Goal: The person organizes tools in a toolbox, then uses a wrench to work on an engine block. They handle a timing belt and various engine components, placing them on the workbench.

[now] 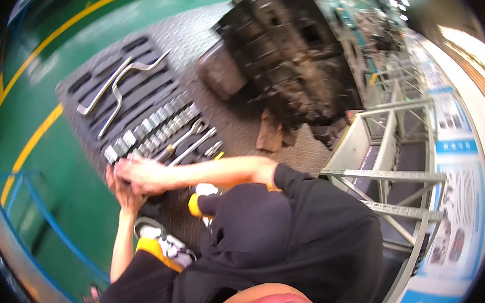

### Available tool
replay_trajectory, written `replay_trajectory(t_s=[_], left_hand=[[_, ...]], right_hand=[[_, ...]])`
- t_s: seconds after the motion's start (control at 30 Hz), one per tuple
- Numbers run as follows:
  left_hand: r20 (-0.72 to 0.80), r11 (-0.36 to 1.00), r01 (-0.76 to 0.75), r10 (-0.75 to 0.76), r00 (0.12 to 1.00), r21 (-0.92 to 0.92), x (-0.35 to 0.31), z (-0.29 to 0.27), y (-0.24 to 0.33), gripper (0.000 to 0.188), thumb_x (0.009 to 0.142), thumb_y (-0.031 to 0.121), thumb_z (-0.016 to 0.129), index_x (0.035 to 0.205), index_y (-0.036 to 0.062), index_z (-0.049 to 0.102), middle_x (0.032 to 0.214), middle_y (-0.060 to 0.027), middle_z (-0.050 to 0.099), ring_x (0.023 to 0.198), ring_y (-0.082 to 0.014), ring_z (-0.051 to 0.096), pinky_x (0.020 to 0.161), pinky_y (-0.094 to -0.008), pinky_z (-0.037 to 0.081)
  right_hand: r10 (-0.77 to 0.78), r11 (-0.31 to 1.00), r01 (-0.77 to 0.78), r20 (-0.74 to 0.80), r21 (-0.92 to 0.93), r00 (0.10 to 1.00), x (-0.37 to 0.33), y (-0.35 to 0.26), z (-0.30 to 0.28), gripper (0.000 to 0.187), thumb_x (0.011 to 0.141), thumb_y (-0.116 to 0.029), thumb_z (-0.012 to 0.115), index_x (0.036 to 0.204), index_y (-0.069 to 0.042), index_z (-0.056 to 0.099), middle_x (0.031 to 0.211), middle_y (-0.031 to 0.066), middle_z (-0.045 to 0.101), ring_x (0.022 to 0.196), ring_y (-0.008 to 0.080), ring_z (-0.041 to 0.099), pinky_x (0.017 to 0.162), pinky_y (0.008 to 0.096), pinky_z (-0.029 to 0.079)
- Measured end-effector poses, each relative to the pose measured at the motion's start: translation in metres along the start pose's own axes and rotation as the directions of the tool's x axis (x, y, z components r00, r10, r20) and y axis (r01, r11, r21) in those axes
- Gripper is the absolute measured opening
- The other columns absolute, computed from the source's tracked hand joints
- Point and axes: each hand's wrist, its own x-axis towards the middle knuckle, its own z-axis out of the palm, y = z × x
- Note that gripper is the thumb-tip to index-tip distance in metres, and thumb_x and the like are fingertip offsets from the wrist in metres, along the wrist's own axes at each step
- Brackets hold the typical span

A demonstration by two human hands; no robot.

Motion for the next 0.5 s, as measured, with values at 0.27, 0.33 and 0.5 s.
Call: replay_trajectory(t_s=[0.27, 0.33, 0.5], left_hand=[[0.001, 0.988, 0.075, -0.076, 0.997, -0.134, 0.001, 0.006, -0.003, 0.066, 0.097, 0.024, 0.057, 0.154, 0.0006, 0.031, 0.161, -0.0234, 0.031, 0.151, -0.0379, 0.028, 0.123, -0.0528, 0.019], [0.017, 0.99, 0.092, -0.091, 0.996, -0.11, 0.003, 0.006, -0.002, 0.067, 0.097, 0.023, 0.057, 0.154, 0.0, 0.031, 0.162, -0.0226, 0.03, 0.152, -0.0361, 0.028, 0.124, -0.0513, 0.018], [0.01, 0.991, 0.105, -0.104, 0.995, -0.086, 0.006, 0.005, 0.001, 0.066, 0.099, 0.026, 0.054, 0.155, 0.0003, 0.03, 0.162, -0.023, 0.03, 0.151, -0.0388, 0.028, 0.123, -0.0509, 0.018]], right_hand=[[0.095, 0.957, -0.067, 0.085, -0.284, 0.992, -0.016, 0.01, -0.019, 0.072, 0.097, -0.046, 0.058, 0.151, 0.0, 0.042, 0.156, 0.0184, 0.044, 0.148, 0.0308, 0.038, 0.123, 0.052, 0.022], [0.145, 0.921, -0.08, 0.144, -0.382, 0.979, -0.029, 0.023, -0.02, 0.075, 0.1, -0.05, 0.054, 0.155, -0.002, 0.037, 0.163, 0.0161, 0.035, 0.153, 0.0273, 0.03, 0.125, 0.0524, 0.016], [0.243, 0.89, -0.193, 0.072, -0.413, 0.967, -0.081, 0.066, -0.045, 0.075, 0.103, -0.05, 0.049, 0.16, -0.006, 0.029, 0.167, 0.0137, 0.027, 0.155, 0.0273, 0.024, 0.127, 0.0468, 0.013]])
